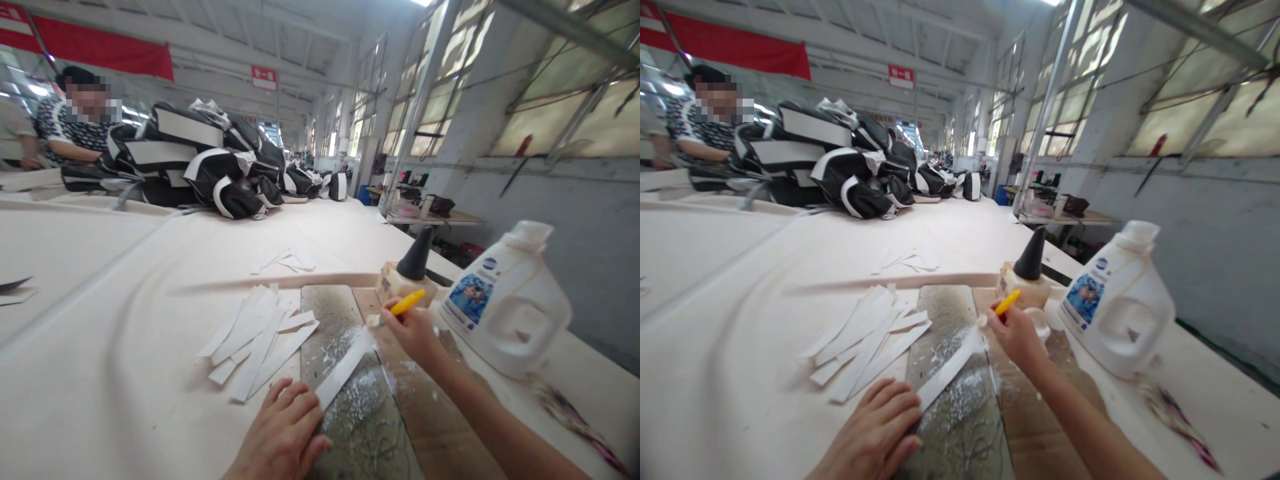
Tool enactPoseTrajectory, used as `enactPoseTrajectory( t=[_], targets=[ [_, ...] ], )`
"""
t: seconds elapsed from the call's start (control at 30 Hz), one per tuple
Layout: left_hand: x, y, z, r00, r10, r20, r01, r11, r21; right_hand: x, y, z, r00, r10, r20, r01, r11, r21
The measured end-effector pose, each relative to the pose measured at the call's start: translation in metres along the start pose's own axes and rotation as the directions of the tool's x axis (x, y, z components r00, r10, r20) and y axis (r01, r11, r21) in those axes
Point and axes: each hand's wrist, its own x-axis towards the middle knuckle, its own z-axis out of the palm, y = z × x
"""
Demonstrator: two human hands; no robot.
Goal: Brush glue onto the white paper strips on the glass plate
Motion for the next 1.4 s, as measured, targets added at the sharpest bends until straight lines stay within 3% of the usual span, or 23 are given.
enactPoseTrajectory(
  t=[0.13, 0.23, 0.3, 0.37, 0.5, 0.57, 0.63, 0.7, 0.77, 0.83, 0.9, 0.97, 1.03, 1.07, 1.17, 1.4],
  targets=[
    [0.000, 0.000, 0.001, 1.000, -0.013, -0.018, 0.013, 1.000, -0.021, -0.023, -0.038, 0.021, 0.975, -0.143, 0.169, 0.113, 0.978, 0.173],
    [0.001, 0.001, 0.001, 1.000, -0.016, -0.018, 0.016, 1.000, -0.023, -0.021, -0.028, 0.034, 0.943, -0.138, 0.304, 0.112, 0.988, 0.102],
    [0.001, 0.001, 0.000, 1.000, -0.015, -0.018, 0.014, 1.000, -0.022, -0.007, -0.007, 0.033, 0.957, -0.040, 0.288, 0.047, 0.999, -0.017],
    [0.000, 0.000, 0.000, 1.000, -0.012, -0.015, 0.012, 1.000, -0.012, 0.008, 0.011, 0.023, 0.981, 0.050, 0.188, -0.026, 0.992, -0.124],
    [-0.002, -0.002, 0.001, 1.000, 0.000, -0.005, 0.000, 1.000, 0.012, 0.017, 0.011, 0.004, 0.998, 0.053, -0.023, -0.057, 0.983, -0.175],
    [-0.002, -0.002, 0.001, 1.000, -0.003, 0.000, 0.003, 1.000, 0.007, 0.012, 0.003, 0.004, 1.000, -0.012, 0.005, 0.012, 0.996, -0.093],
    [-0.002, 0.000, 0.000, 1.000, -0.013, 0.004, 0.013, 1.000, -0.001, 0.008, 0.003, 0.008, 0.988, -0.048, 0.150, 0.056, 0.997, -0.048],
    [-0.002, 0.001, -0.002, 1.000, -0.018, 0.007, 0.018, 1.000, -0.005, 0.008, 0.007, 0.011, 0.971, -0.010, 0.241, 0.037, 0.994, -0.104],
    [-0.002, 0.002, -0.003, 1.000, -0.017, 0.004, 0.017, 1.000, -0.012, 0.012, 0.009, 0.010, 0.986, 0.026, 0.163, 0.004, 0.984, -0.180],
    [-0.002, 0.002, -0.002, 1.000, -0.026, -0.009, 0.026, 0.999, -0.026, 0.012, 0.001, 0.009, 0.991, -0.043, 0.129, 0.062, 0.986, -0.153],
    [-0.002, 0.001, -0.001, 0.999, -0.043, -0.029, 0.041, 0.998, -0.042, 0.007, -0.015, 0.012, 0.947, -0.192, 0.257, 0.216, 0.974, -0.068],
    [-0.004, 0.000, -0.001, 0.997, -0.064, -0.052, 0.061, 0.997, -0.055, -0.001, -0.030, 0.020, 0.823, -0.342, 0.452, 0.386, 0.923, -0.004],
    [-0.005, -0.001, 0.000, 0.994, -0.087, -0.073, 0.081, 0.994, -0.074, -0.009, -0.039, 0.031, 0.703, -0.399, 0.588, 0.501, 0.865, -0.012],
    [-0.006, -0.002, 0.000, 0.991, -0.100, -0.084, 0.093, 0.992, -0.083, -0.012, -0.040, 0.035, 0.671, -0.399, 0.625, 0.531, 0.847, -0.029],
    [-0.007, -0.003, 0.000, 0.986, -0.130, -0.101, 0.120, 0.988, -0.102, -0.020, -0.037, 0.041, 0.660, -0.353, 0.663, 0.548, 0.830, -0.104],
    [-0.007, -0.003, 0.001, 0.984, -0.136, -0.113, 0.126, 0.988, -0.089, -0.030, -0.041, 0.025, 0.616, -0.364, 0.698, 0.680, 0.694, -0.238]
  ],
)
